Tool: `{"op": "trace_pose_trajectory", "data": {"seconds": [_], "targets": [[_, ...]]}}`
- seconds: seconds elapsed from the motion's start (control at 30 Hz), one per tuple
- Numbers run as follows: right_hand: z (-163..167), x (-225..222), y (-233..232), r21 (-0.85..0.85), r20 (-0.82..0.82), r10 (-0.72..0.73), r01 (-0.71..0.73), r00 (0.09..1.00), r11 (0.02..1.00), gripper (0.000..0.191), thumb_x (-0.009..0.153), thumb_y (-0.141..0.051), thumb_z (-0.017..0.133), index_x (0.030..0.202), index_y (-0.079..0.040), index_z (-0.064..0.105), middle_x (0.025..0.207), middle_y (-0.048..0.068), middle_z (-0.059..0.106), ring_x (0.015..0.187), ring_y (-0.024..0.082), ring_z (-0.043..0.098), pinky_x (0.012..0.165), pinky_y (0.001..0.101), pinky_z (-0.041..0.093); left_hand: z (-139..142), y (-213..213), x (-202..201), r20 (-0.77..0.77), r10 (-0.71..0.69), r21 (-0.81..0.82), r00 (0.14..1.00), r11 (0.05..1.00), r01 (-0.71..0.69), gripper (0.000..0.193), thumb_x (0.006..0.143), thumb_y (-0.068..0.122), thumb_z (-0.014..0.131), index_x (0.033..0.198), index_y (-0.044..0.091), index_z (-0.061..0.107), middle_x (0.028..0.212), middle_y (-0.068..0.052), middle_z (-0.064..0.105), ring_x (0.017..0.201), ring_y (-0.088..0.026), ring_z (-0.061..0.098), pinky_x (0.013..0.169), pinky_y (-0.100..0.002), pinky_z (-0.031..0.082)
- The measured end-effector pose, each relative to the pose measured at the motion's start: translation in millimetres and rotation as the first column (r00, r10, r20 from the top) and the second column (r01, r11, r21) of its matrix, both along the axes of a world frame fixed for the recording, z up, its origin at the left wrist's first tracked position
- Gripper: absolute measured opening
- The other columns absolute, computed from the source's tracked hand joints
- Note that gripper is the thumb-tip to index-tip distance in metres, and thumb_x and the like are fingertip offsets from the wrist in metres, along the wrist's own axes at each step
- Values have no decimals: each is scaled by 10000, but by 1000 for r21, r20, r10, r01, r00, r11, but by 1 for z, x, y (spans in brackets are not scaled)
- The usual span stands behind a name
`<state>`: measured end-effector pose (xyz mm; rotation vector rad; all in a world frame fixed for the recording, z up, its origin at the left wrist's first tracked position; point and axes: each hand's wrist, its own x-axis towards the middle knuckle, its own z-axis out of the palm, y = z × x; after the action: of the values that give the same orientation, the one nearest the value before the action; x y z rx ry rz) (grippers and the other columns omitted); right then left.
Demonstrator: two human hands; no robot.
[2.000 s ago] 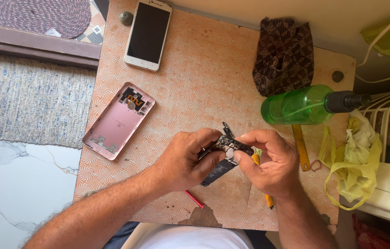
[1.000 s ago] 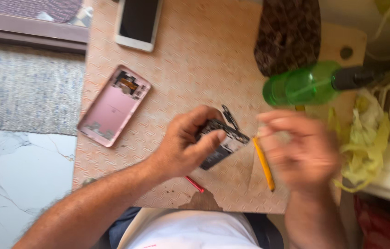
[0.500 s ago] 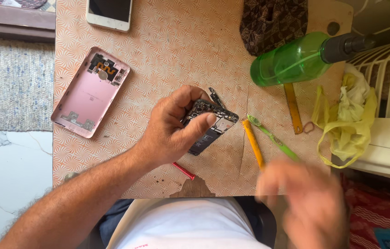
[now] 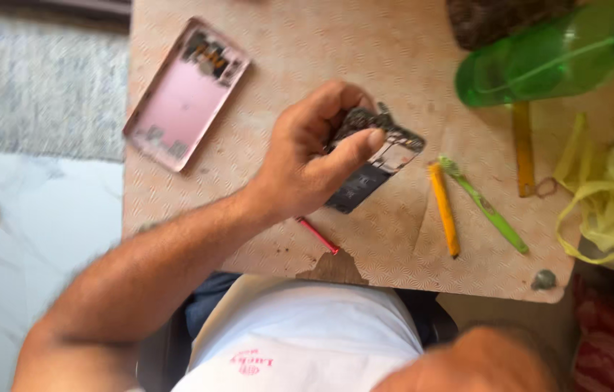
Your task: The person disassembles a smartphone on a patterned tabletop, using a red screwdriver to remove screws and a yellow plastic pry tool to separate internal components. They handle the battery, motherboard, and SIM tray, then reassemble parts and secure them with screws.
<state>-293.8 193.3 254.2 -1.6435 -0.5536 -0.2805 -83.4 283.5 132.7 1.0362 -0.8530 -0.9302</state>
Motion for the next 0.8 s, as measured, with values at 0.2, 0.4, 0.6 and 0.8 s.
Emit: {"op": "trace_pose_trajectory", "data": {"seconds": [0.2, 0.4, 0.6, 0.8], "targets": [[-43, 31, 25, -584, -221, -442, 246, 869, 774, 118, 869, -91, 717, 954, -59, 641, 947, 77, 653, 893, 293, 679, 806, 440, 557, 1, -3, 12, -29, 40, 14, 999, 999, -39, 196, 1063, 142, 684, 1179, 19, 584, 960, 19, 605, 855, -39, 540, 747, -227, 487], [-63, -5, -5, -681, -231, -545, 267, 806, 682, 125, 873, -89, 723, 966, -72, 641, 942, 90, 665, 880, 272, 696, 774, 417, 586, 0, -14, 8, -156, 16, 30, 988, 999, -11, 194, 1049, 91, 681, 1177, -1, 567, 977, -2, 617, 876, -41, 569, 764, -216, 502], [-75, -37, -40, -934, -150, -926, 256, 348, 247, 361, 786, -168, 781, 1071, 3, 641, 891, 195, 674, 766, 391, 675, 650, 492, 552, -4, -11, 8, -127, -9, 47, 992, 999, 16, 213, 1027, 86, 710, 1174, 3, 578, 951, 3, 607, 844, -37, 553, 740, -212, 491], [-83, -21, -41, -933, -162, -957, 277, 241, 228, 503, 752, -85, 750, 1234, 2, 634, 877, 188, 692, 756, 400, 683, 676, 488, 554, 7, -16, 16, -16, -4, 4, 1000, 1000, 4, 251, 960, 71, 710, 1155, 13, 563, 998, -7, 636, 915, -69, 586, 818, -247, 515]]}}
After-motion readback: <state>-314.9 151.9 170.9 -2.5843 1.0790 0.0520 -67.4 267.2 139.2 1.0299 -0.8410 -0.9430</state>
